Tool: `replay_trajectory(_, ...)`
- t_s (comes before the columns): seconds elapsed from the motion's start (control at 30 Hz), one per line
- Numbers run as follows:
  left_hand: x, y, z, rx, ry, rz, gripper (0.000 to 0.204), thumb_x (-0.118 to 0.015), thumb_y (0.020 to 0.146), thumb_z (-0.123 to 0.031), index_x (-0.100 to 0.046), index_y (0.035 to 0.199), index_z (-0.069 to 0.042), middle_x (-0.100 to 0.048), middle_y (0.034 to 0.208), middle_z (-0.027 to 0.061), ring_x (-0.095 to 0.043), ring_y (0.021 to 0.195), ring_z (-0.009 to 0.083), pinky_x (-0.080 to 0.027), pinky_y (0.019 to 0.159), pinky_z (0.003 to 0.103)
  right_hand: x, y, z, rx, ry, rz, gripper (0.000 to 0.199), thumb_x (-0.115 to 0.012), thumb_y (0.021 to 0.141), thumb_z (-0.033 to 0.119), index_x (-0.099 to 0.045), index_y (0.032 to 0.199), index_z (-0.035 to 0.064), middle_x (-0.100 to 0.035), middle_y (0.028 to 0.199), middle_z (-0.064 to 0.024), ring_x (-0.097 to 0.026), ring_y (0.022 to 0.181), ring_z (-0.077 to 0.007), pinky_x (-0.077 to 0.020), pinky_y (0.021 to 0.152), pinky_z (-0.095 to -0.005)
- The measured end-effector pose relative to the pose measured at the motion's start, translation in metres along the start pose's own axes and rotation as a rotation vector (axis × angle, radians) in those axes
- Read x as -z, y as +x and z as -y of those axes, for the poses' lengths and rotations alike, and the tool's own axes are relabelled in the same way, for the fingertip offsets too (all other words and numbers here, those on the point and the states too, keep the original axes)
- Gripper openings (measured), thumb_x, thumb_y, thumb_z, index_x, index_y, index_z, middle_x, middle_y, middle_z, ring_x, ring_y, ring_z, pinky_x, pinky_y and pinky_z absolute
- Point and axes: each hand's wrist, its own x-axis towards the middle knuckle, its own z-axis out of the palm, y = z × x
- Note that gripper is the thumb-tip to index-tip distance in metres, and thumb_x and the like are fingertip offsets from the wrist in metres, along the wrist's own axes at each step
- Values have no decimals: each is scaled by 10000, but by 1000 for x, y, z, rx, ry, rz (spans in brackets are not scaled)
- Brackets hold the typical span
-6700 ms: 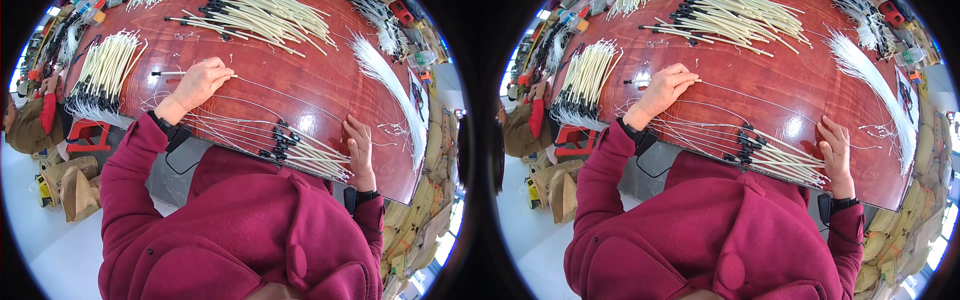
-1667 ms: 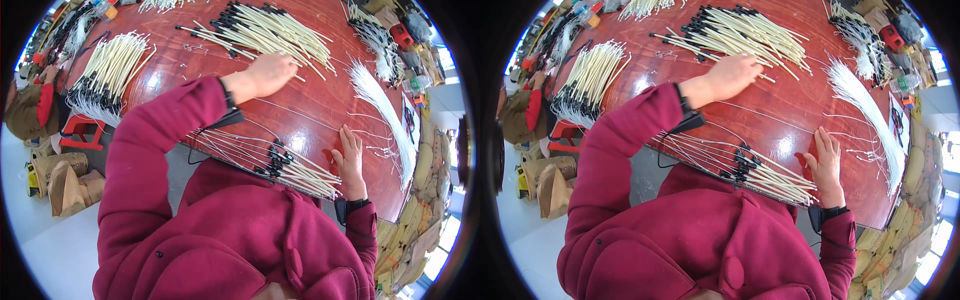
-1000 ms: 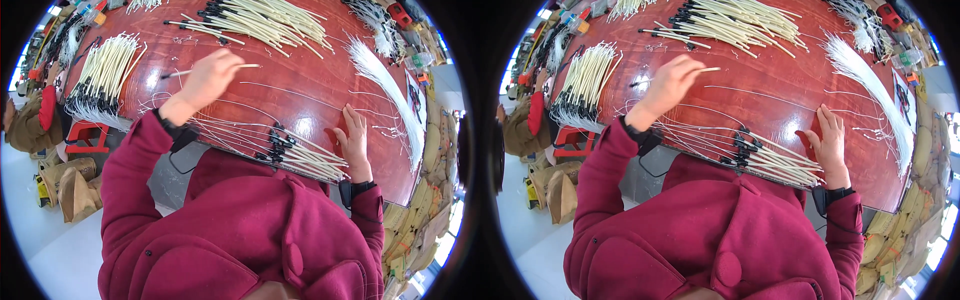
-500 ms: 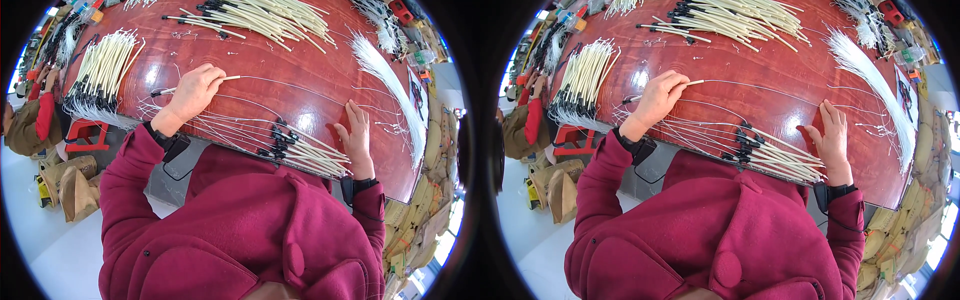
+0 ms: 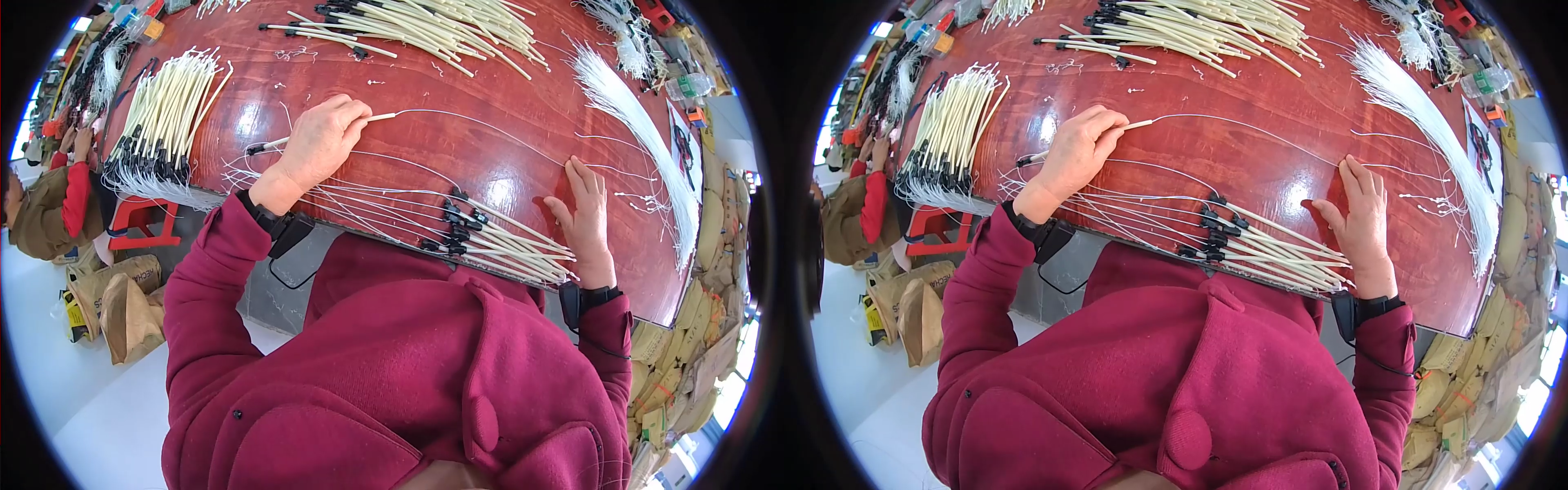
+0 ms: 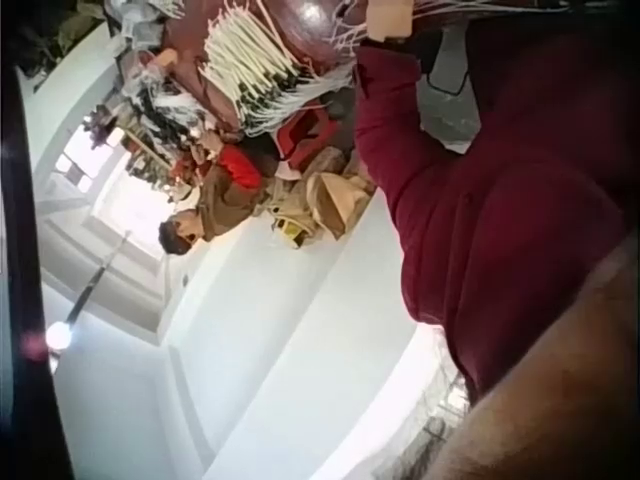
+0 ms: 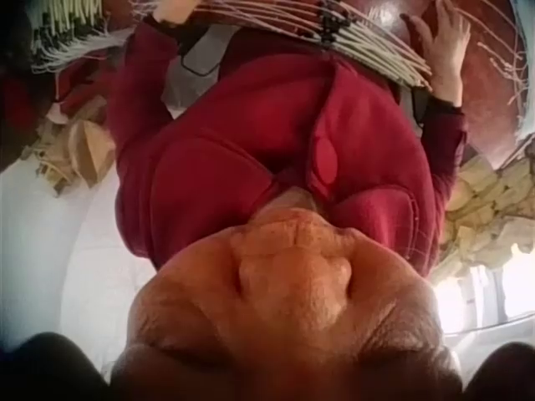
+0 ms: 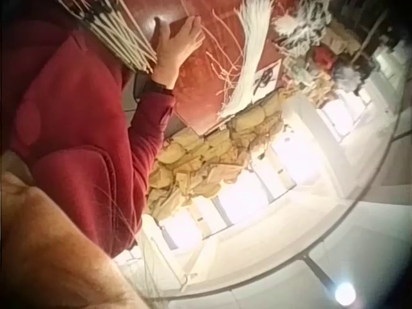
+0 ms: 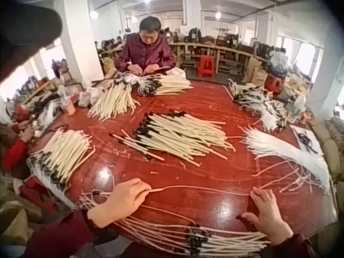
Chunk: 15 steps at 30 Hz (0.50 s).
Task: Manual assembly of calligraphy brushes by organizing bristles and fitting them into handles.
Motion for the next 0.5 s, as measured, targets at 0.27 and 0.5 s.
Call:
replay_trajectory(0.27, 2, 0, 3, 3, 4, -19, 96, -665, 921, -22, -678, 1013, 0, -665, 919, 126, -663, 795, 306, -516, 688, 366, -2, 0, 1, -5, 2, -11, 660, -774, 863, 280, -549, 1397, -36, -540, 1445, -184, -509, 1283, -375, -423, 1086, -445)
replay_trajectory(0.5, -2, 0, 4, -7, -10, -32, 108, -674, 910, -17, -680, 1015, 5, -671, 921, 128, -668, 795, 303, -518, 686, 367, -1, 0, 3, -6, -9, -23, 665, -786, 851, 271, -554, 1395, -33, -549, 1434, -177, -516, 1280, -366, -423, 1079, -439)
